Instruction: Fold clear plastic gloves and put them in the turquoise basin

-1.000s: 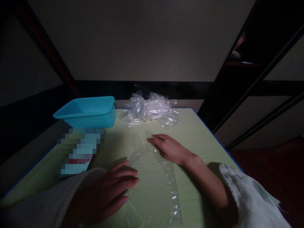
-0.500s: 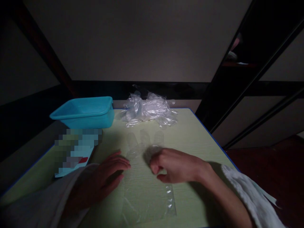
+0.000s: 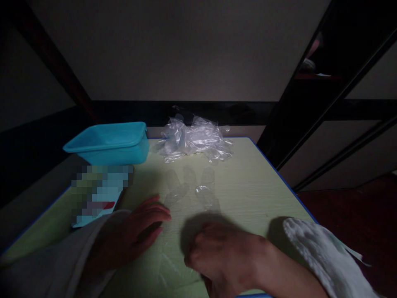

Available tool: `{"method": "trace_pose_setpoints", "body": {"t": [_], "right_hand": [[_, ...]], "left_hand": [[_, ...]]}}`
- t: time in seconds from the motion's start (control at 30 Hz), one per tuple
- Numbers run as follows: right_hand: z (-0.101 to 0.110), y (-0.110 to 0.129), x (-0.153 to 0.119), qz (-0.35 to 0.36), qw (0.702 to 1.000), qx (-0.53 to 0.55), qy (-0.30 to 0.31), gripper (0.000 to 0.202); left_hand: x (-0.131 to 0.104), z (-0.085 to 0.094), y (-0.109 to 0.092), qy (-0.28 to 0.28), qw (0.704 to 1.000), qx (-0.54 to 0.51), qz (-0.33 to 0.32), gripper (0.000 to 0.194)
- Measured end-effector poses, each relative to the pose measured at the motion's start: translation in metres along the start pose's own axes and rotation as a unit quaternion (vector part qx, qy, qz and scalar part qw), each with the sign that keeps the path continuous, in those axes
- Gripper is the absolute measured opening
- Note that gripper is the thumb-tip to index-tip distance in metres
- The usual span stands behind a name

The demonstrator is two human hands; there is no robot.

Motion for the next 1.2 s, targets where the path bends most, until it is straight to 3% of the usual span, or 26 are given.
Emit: {"method": "trace_pose_setpoints", "body": {"t": [0.2, 0.37, 0.5, 0.6, 0.67, 0.83, 1.03, 1.2], "right_hand": [[0.002, 0.003, 0.003, 0.009, 0.999, -0.027, 0.021, 0.012], [0.006, -0.002, 0.005, 0.017, 0.999, 0.000, 0.034, 0.006], [0.017, -0.012, 0.001, 0.024, 0.995, 0.100, 0.004, 0.013], [0.027, -0.021, -0.003, 0.030, 0.985, 0.164, -0.043, 0.016], [0.033, -0.024, -0.006, 0.038, 0.978, 0.191, -0.078, 0.017], [0.038, -0.027, -0.009, 0.043, 0.969, 0.216, -0.115, 0.018], [0.036, -0.026, -0.008, 0.065, 0.964, 0.233, -0.112, 0.017], [0.041, -0.032, -0.013, 0.045, 0.953, 0.254, -0.156, 0.009]], "left_hand": [[-0.001, -0.002, -0.002, 0.016, 1.000, -0.001, -0.011, 0.019], [-0.001, -0.003, -0.005, 0.046, 0.996, 0.005, -0.071, 0.018], [-0.002, 0.000, -0.006, 0.046, 0.988, 0.001, -0.145, 0.051], [-0.002, 0.000, -0.006, 0.046, 0.987, 0.013, -0.153, 0.068], [-0.003, -0.002, -0.006, 0.049, 0.989, 0.039, -0.132, 0.062], [-0.003, -0.004, -0.006, 0.021, 0.991, 0.107, -0.078, 0.023], [0.000, -0.004, -0.008, 0.037, 0.991, 0.109, -0.075, 0.018], [0.000, -0.001, -0.007, 0.016, 0.997, 0.056, -0.052, 0.018]]}}
Point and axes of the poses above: each hand's wrist, its own x-axis towards the middle knuckle, its own z-axis out of the back of the hand, y = z × x, the point moved 4 cm from there along x, towards the middle knuckle
